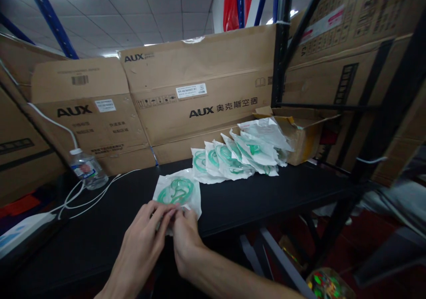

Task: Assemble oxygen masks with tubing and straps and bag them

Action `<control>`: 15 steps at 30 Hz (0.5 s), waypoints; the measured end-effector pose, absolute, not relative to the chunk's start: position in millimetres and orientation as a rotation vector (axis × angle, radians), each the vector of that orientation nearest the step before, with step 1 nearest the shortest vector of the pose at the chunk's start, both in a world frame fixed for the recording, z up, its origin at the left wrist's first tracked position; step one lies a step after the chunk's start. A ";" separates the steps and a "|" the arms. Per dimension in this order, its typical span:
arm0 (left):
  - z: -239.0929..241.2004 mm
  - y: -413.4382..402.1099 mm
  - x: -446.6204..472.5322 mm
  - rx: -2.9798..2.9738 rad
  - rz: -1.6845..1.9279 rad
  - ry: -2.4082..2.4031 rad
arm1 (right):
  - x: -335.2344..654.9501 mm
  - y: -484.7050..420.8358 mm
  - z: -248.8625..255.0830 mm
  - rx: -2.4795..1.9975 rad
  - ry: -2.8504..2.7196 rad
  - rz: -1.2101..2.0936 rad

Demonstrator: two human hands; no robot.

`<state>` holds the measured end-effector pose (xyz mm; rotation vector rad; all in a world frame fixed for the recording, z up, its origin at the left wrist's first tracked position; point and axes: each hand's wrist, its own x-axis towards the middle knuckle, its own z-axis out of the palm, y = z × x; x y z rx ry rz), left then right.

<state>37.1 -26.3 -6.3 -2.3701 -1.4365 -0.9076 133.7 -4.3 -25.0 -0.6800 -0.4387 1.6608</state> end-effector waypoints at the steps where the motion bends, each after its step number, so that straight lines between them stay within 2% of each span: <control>1: -6.7 -28.8 36.9 -2.371 -0.917 -1.427 | 129.8 -3.0 -24.8 -0.690 -0.427 1.650; 9: 6.6 -39.3 27.6 -2.496 -1.080 -1.535 | 125.7 -3.5 -16.4 -0.665 -0.437 1.737; 13: 11.6 -26.4 -8.7 -2.087 -1.293 -2.065 | 138.4 -16.5 -18.8 -0.521 -0.478 1.796; 15: 10.3 -15.1 -30.3 -1.917 -1.228 -2.412 | 149.0 -27.2 -19.7 -0.550 -0.473 1.835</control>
